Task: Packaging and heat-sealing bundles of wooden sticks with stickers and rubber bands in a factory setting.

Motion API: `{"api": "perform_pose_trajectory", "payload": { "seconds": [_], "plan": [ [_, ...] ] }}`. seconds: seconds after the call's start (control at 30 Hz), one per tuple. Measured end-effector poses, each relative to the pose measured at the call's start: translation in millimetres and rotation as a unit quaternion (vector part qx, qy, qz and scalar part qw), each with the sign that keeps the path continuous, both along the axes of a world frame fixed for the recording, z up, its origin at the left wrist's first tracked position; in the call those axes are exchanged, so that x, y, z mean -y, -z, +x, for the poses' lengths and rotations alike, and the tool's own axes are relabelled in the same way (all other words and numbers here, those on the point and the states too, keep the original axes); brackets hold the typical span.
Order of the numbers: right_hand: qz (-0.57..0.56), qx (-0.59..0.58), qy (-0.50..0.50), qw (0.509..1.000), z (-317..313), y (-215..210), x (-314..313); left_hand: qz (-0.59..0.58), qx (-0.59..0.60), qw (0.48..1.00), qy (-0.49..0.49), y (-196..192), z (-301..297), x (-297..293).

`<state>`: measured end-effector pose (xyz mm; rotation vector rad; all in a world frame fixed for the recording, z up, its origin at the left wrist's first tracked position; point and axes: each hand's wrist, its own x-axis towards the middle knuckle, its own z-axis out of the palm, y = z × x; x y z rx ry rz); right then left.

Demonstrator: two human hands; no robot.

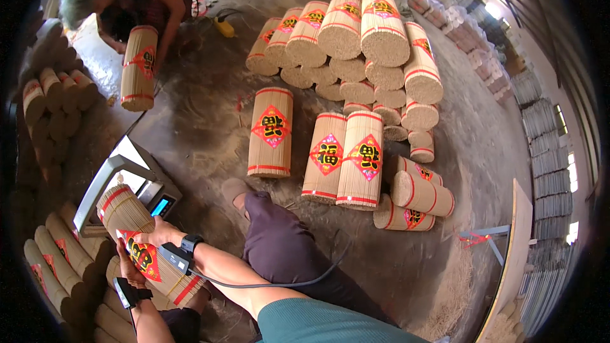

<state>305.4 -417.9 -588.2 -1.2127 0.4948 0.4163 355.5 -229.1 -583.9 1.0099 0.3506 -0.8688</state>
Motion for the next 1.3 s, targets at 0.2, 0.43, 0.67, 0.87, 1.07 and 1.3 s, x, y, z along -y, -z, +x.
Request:
{"api": "perform_pose_trajectory", "payload": {
  "seconds": [0.2, 0.43, 0.67, 0.87, 1.07, 1.3],
  "plan": [
    [0.065, 0.202, 0.031, 0.977, -11.1, -3.4, -19.8, 0.023, -0.001, 1.0, -0.008, -19.0, -8.4, -11.2],
    [0.242, 0.093, 0.062, 0.964, -91.4, -43.3, -13.3, 0.035, -0.036, 0.997, 0.064, -48.1, -57.3, -10.9],
    [0.274, 0.193, -0.015, 0.942, -122.0, -100.7, 0.4, -0.097, 0.153, 0.972, 0.146, -164.3, -104.5, -13.0],
    [0.494, 0.154, 0.011, 0.856, -183.5, -172.1, 33.1, -0.137, 0.17, 0.971, 0.095, -220.5, -146.5, 1.6],
    [0.487, 0.181, 0.026, 0.854, -196.5, -188.5, 30.4, -0.1, 0.336, 0.93, 0.112, -271.8, -178.2, 15.0],
    [0.294, 0.223, 0.089, 0.925, -223.8, -203.4, 62.4, 0.016, 0.286, 0.941, 0.18, -285.3, -183.3, 48.5]
  ]
}}
